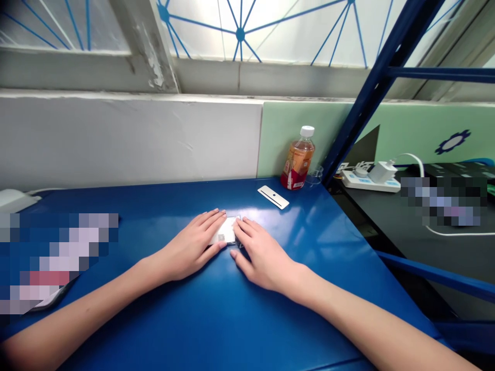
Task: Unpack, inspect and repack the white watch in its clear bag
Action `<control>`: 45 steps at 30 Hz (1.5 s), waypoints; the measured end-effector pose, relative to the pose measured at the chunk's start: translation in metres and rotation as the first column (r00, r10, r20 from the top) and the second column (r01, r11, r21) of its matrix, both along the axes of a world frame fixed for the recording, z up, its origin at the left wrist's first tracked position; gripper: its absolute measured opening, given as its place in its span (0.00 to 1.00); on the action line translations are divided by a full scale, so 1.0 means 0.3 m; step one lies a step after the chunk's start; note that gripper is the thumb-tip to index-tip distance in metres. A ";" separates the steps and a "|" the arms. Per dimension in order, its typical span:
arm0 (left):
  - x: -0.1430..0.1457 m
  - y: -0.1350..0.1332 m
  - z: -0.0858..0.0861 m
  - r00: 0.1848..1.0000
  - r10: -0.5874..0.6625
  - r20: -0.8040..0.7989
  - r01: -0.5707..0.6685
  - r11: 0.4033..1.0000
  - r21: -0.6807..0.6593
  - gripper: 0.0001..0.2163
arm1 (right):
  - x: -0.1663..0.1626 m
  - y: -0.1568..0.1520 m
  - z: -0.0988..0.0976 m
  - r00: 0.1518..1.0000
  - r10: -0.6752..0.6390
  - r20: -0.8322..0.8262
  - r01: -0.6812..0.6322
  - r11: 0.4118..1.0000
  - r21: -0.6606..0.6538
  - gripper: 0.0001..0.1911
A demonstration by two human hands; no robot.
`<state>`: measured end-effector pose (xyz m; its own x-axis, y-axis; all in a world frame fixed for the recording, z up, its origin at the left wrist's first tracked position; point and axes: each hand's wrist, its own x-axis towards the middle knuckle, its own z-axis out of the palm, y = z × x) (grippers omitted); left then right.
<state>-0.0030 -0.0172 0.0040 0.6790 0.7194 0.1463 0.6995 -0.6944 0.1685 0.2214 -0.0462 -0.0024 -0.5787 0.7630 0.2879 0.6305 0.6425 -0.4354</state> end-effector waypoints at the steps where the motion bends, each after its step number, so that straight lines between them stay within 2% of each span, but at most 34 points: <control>1: -0.001 -0.001 0.002 1.000 -0.001 0.001 0.001 1.000 0.002 0.27 | 0.002 0.000 0.001 1.000 0.006 0.010 -0.006 1.000 0.007 0.28; 4: -0.003 0.000 0.001 1.000 -0.002 0.017 0.002 1.000 0.000 0.29 | 0.017 0.014 0.011 0.999 0.034 0.032 -0.034 0.999 0.012 0.29; 10: -0.010 0.008 -0.015 0.997 -0.001 0.071 0.002 1.000 -0.012 0.28 | 0.067 0.082 0.006 1.000 0.016 0.005 -0.017 0.996 0.090 0.22; 13: -0.014 0.007 -0.010 0.995 -0.031 0.099 0.035 0.999 -0.036 0.27 | 0.088 0.113 -0.009 0.998 0.065 -0.018 -0.062 0.987 0.145 0.24; 16: -0.015 0.002 0.000 0.991 -0.074 0.109 0.082 0.994 -0.074 0.26 | 0.094 0.125 -0.015 0.995 0.085 -0.044 -0.076 0.982 0.176 0.20; 20: -0.016 -0.007 0.006 0.990 -0.091 0.108 0.101 0.991 -0.092 0.27 | 0.098 0.128 -0.002 0.995 0.064 -0.074 -0.044 0.970 0.240 0.14; 25: -0.026 -0.014 0.012 0.985 -0.049 0.163 0.065 0.993 -0.096 0.30 | 0.119 0.132 0.028 0.987 0.077 -0.142 -0.032 0.955 0.296 0.12; 29: -0.035 -0.010 0.018 0.966 0.040 0.256 0.009 0.982 -0.188 0.27 | 0.120 0.121 0.060 0.942 0.053 -0.333 0.028 0.972 0.232 0.09; 31: -0.036 -0.008 0.016 0.947 0.105 0.303 -0.044 0.978 -0.204 0.27 | 0.112 0.113 0.077 0.891 0.011 -0.454 0.083 0.979 0.187 0.08; 33: -0.036 -0.008 0.011 0.935 0.119 0.335 -0.059 0.981 -0.185 0.28 | 0.105 0.106 0.089 0.823 -0.065 -0.565 0.160 0.980 0.120 0.09; 35: -0.036 -0.009 0.005 0.931 0.086 0.355 -0.036 0.988 -0.147 0.28 | 0.100 0.105 0.093 0.764 -0.137 -0.630 0.208 0.977 0.040 0.12; 37: -0.037 -0.012 0.003 0.928 0.044 0.371 -0.010 0.996 -0.093 0.29 | 0.095 0.108 0.083 0.749 -0.175 -0.639 0.207 0.978 -0.025 0.13; 41: -0.028 -0.023 0.008 0.929 -0.060 0.366 0.038 0.997 0.067 0.32 | 0.075 0.120 0.039 0.771 -0.244 -0.589 0.205 0.970 -0.133 0.13; 45: -0.005 -0.031 0.014 0.924 -0.249 0.291 0.195 0.960 0.202 0.41 | 0.044 0.122 0.008 0.794 -0.283 -0.537 0.190 0.956 -0.223 0.12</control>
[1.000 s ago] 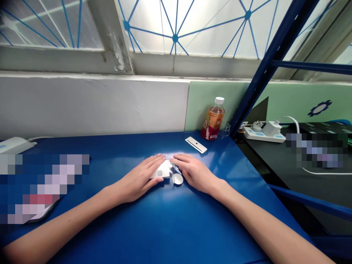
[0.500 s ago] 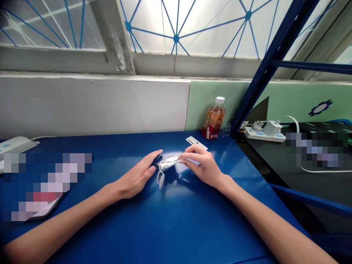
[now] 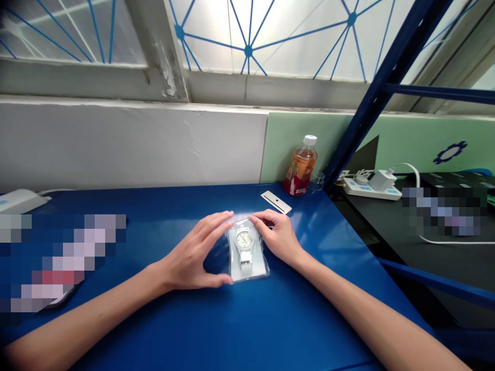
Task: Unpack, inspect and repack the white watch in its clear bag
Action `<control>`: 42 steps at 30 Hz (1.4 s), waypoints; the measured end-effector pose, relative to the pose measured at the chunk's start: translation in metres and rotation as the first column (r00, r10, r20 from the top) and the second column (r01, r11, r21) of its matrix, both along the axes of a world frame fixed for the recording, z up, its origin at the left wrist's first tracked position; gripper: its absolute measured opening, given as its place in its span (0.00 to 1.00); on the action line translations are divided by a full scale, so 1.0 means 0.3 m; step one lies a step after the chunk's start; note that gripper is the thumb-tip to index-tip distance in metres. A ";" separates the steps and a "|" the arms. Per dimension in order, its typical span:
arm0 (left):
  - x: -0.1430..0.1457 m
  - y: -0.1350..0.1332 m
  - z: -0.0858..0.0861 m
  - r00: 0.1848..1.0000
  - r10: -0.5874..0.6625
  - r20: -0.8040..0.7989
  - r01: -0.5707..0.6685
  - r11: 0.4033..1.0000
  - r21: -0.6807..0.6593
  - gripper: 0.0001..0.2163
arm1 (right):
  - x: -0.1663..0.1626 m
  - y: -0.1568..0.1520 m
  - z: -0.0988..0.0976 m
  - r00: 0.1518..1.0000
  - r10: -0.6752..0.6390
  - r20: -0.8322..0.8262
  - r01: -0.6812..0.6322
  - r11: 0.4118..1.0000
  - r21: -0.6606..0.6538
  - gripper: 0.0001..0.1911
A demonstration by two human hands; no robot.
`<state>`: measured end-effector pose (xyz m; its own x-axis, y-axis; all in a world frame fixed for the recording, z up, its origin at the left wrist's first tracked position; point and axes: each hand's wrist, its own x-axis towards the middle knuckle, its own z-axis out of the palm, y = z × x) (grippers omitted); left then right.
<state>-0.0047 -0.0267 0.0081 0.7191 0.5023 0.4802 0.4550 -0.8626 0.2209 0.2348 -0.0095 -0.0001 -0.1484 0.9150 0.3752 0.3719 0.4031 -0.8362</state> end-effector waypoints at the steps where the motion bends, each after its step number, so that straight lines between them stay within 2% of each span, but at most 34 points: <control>1: 0.005 -0.001 0.000 0.999 -0.034 -0.020 0.034 0.999 0.009 0.41 | -0.005 -0.001 -0.003 1.000 0.011 0.018 -0.011 1.000 -0.017 0.12; 3: 0.013 -0.001 0.001 0.996 -0.068 -0.055 0.066 0.997 -0.024 0.41 | -0.010 -0.003 -0.005 0.996 0.037 0.075 -0.035 0.999 -0.027 0.12; 6: 0.018 0.000 0.003 0.995 -0.050 -0.083 0.040 0.991 -0.127 0.39 | -0.005 -0.007 -0.006 0.972 0.061 0.226 -0.071 0.997 0.033 0.12; 10: 0.018 0.001 0.008 0.991 -0.017 -0.133 -0.007 0.984 -0.176 0.36 | 0.014 -0.014 -0.011 0.885 0.090 0.456 -0.164 0.978 0.126 0.17; 14: 0.013 0.006 0.007 0.984 0.043 -0.171 -0.074 0.982 -0.176 0.34 | 0.031 -0.027 -0.010 0.750 0.200 0.630 -0.307 0.949 0.065 0.29; 17: 0.007 0.011 0.004 0.979 0.070 -0.192 -0.107 0.976 -0.190 0.34 | 0.038 -0.033 -0.006 0.664 0.253 0.703 -0.376 0.927 0.021 0.34; 25: -0.004 0.012 0.003 0.962 0.070 -0.266 -0.129 0.968 -0.213 0.35 | 0.042 -0.034 0.003 0.537 0.328 0.778 -0.418 0.904 -0.092 0.41; 30: -0.008 0.016 0.000 0.962 0.063 -0.266 -0.128 0.964 -0.234 0.37 | 0.040 -0.034 0.009 0.530 0.333 0.780 -0.416 0.903 -0.103 0.42; 34: -0.013 0.020 -0.008 0.951 0.107 -0.291 -0.176 0.959 -0.222 0.37 | 0.045 -0.032 0.005 0.545 0.320 0.775 -0.411 0.908 -0.086 0.43; 38: -0.017 0.031 -0.004 0.929 0.148 -0.340 -0.232 0.947 -0.222 0.43 | 0.050 -0.030 -0.002 0.588 0.301 0.751 -0.406 0.913 -0.048 0.44; 42: -0.017 0.039 0.001 0.921 0.171 -0.350 -0.261 0.938 -0.227 0.46 | 0.051 -0.027 -0.001 0.583 0.296 0.757 -0.401 0.915 -0.049 0.44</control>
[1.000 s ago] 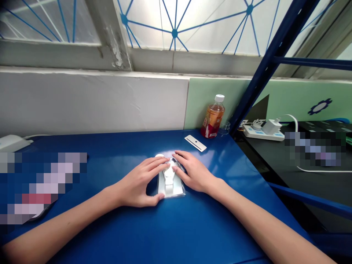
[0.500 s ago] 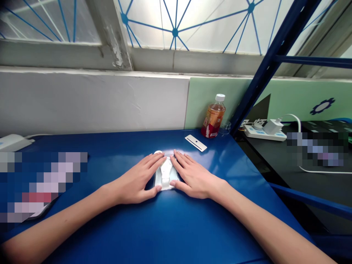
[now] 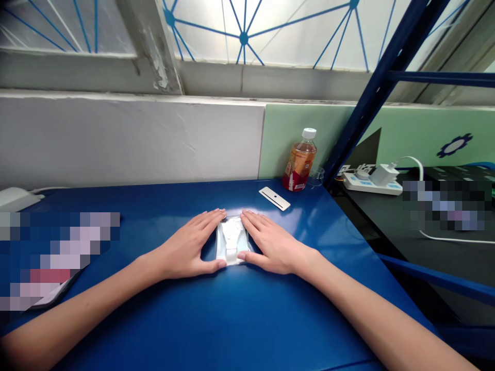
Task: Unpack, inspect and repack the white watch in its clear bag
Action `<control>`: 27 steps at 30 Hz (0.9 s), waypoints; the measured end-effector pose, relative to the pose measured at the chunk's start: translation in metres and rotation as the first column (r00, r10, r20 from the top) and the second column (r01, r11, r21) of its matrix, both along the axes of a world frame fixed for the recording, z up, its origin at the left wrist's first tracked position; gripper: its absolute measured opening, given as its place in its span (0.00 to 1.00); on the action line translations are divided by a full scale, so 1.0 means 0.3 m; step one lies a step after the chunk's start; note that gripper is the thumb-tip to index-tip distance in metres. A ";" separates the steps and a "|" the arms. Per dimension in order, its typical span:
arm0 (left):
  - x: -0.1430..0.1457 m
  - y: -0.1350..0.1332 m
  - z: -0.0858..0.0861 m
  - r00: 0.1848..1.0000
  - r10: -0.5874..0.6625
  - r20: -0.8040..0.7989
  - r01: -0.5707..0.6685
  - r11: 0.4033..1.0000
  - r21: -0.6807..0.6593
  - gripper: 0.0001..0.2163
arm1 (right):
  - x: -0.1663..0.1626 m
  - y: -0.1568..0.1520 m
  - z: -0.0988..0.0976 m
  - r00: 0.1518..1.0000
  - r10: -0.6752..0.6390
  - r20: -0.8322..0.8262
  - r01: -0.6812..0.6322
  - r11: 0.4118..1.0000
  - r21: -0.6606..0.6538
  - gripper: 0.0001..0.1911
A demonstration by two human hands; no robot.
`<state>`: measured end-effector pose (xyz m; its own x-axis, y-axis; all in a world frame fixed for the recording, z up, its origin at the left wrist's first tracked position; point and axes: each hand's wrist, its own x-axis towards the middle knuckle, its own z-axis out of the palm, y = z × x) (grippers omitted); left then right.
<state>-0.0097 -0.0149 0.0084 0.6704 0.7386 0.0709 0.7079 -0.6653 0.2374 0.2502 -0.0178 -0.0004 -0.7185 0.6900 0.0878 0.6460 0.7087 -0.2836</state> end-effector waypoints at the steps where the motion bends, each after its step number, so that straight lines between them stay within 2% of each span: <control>1: 0.000 0.000 0.000 1.000 0.004 0.005 -0.004 1.000 0.003 0.46 | 0.000 0.000 0.001 1.000 -0.002 0.010 0.002 1.000 -0.003 0.45; 10: 0.006 -0.009 -0.008 0.996 0.090 0.008 -0.090 0.995 0.051 0.47 | 0.015 0.008 0.020 0.999 -0.026 0.028 0.026 1.000 -0.012 0.48; 20: 0.003 -0.013 -0.006 0.997 0.061 0.042 -0.064 0.997 0.053 0.44 | 0.027 0.013 0.032 1.000 0.011 0.019 -0.010 0.999 -0.034 0.51; 22: 0.001 -0.014 -0.006 0.997 0.052 0.051 -0.055 0.997 0.051 0.43 | 0.026 0.014 0.029 1.000 0.015 0.003 -0.015 1.000 -0.014 0.48; 27: -0.002 -0.014 -0.007 0.998 0.018 0.061 -0.021 0.999 0.046 0.36 | 0.021 0.021 0.021 0.996 -0.032 -0.087 0.037 0.997 0.064 0.31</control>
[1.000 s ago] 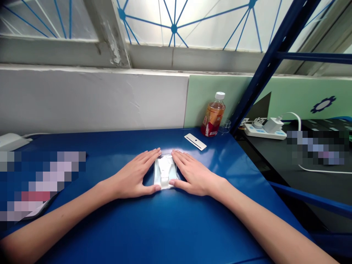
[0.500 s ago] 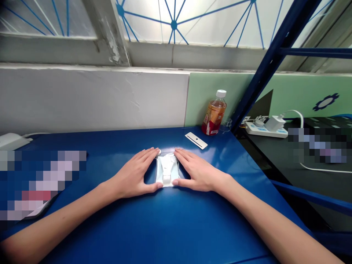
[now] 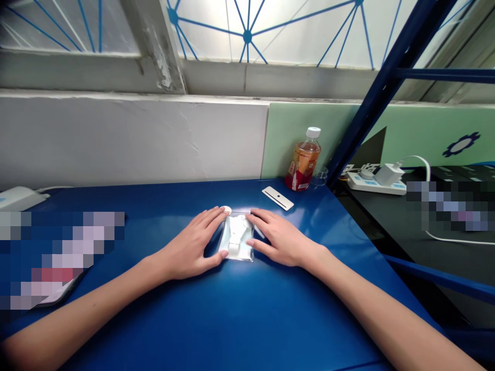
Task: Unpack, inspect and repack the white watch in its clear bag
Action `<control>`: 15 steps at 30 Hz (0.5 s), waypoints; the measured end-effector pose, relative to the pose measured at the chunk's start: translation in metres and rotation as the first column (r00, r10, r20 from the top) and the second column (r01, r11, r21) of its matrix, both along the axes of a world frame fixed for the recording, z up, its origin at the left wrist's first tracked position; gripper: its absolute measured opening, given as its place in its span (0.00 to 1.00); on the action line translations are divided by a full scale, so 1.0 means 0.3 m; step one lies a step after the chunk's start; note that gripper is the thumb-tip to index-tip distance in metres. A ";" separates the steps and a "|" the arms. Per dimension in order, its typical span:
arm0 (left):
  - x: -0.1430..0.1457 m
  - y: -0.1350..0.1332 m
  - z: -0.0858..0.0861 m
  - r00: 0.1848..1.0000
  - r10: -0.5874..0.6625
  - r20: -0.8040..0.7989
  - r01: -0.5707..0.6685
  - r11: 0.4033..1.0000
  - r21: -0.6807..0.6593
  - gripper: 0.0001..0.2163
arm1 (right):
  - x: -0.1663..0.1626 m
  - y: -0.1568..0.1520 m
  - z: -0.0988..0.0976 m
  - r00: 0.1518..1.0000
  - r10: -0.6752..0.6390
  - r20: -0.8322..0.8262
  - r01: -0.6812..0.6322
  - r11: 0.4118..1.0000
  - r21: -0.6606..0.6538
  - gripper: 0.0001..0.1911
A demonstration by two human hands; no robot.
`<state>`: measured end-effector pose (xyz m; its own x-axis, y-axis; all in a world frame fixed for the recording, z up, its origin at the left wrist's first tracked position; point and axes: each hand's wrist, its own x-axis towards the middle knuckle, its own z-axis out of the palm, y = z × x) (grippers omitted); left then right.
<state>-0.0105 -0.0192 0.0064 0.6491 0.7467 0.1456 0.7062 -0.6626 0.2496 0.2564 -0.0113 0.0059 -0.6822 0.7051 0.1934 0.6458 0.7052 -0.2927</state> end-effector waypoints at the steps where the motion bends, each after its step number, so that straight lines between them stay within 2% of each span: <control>1: 0.000 0.001 -0.001 1.000 -0.009 0.000 0.009 1.000 0.003 0.33 | 0.000 0.002 -0.002 0.999 -0.021 -0.025 0.021 1.000 0.013 0.28; 5: -0.002 0.004 -0.003 1.000 -0.027 0.004 0.027 1.000 0.006 0.25 | 0.004 0.013 -0.011 0.990 -0.084 -0.117 0.094 0.992 0.083 0.20; 8: -0.002 0.006 -0.003 0.999 -0.023 0.026 0.023 1.000 0.018 0.22 | 0.005 0.015 -0.009 0.982 -0.086 -0.167 0.106 0.987 0.118 0.14; 13: -0.002 0.004 -0.002 0.996 -0.032 0.078 0.031 0.999 0.019 0.23 | 0.000 0.011 -0.007 0.980 -0.067 -0.190 0.090 0.989 0.113 0.14; 15: -0.002 0.003 -0.002 0.995 -0.038 0.092 0.036 0.999 0.025 0.26 | 0.000 0.011 -0.013 0.988 -0.044 -0.150 0.061 0.992 0.110 0.21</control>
